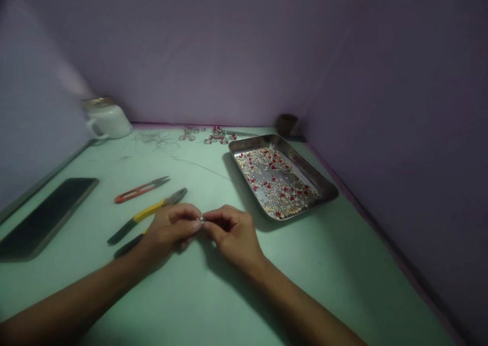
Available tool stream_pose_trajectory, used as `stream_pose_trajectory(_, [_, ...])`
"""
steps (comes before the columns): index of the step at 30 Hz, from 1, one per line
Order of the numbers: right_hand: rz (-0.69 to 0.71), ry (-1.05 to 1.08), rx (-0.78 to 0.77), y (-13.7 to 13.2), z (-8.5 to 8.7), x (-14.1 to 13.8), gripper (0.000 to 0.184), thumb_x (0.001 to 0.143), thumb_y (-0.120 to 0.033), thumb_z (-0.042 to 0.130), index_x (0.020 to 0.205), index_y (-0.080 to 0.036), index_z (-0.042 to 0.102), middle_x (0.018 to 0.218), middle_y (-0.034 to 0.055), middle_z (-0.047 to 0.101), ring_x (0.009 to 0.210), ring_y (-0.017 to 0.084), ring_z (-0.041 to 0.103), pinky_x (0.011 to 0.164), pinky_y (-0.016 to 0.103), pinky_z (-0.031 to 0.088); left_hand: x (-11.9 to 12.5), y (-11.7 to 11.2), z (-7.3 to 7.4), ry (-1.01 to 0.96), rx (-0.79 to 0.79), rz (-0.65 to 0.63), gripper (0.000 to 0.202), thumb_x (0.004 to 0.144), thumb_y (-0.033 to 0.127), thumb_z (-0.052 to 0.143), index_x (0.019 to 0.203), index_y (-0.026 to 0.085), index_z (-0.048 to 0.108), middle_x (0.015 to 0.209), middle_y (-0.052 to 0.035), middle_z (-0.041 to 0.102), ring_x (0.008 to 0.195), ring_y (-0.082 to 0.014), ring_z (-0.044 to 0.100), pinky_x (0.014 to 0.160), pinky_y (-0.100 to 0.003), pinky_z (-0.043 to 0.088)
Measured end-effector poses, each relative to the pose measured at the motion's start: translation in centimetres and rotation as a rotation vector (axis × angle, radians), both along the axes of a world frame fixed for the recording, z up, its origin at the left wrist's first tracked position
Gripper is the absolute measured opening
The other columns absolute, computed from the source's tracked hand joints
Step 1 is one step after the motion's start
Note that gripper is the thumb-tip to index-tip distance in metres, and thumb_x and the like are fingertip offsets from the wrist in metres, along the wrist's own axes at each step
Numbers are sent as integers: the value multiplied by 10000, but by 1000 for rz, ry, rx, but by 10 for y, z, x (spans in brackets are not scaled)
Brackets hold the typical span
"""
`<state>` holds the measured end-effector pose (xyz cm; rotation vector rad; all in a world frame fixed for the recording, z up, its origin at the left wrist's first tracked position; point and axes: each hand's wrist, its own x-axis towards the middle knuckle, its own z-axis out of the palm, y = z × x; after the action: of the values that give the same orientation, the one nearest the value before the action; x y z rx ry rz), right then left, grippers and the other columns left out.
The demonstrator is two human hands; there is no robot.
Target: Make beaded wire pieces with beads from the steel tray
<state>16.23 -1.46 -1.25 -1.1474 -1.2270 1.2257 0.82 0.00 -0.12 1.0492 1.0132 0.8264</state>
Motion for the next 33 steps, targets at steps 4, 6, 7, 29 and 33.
stream_pose_trajectory(4, [-13,-72,73,-2,-1,-1,73,651,-189,695,719,-185,723,630,18,631,554,131,572,510,261,460,-1,2,-1,-20,-24,-18,176,631,271,672,702,139,579,410,63,491,358,-48,396,339,-149,278])
stream_pose_trajectory(6, [-31,-108,123,-2,0,-1,77,655,-174,686,717,-191,727,630,21,634,566,135,571,520,265,459,-1,1,0,-40,-30,-27,169,624,257,671,694,139,572,404,66,487,354,-45,389,340,-147,275])
stream_pose_trajectory(7, [-43,-123,149,-3,0,-2,80,654,-167,684,714,-196,729,630,22,635,572,138,572,528,269,462,0,1,1,-53,-35,-34,163,622,250,668,690,140,569,404,65,489,353,-44,389,341,-148,278])
stream_pose_trajectory(29, [-4,288,-244,3,7,-4,173,532,-195,775,646,-136,660,501,17,646,461,115,584,512,262,486,3,-1,-1,-201,-116,-8,193,603,223,692,741,119,606,491,-10,617,359,-47,428,326,-137,292])
stream_pose_trajectory(33, [-7,282,-254,3,5,-4,191,525,-188,781,653,-128,653,511,19,646,469,113,587,517,258,485,3,0,-2,-191,-118,23,206,605,233,693,755,125,603,461,12,577,377,-64,447,330,-144,324])
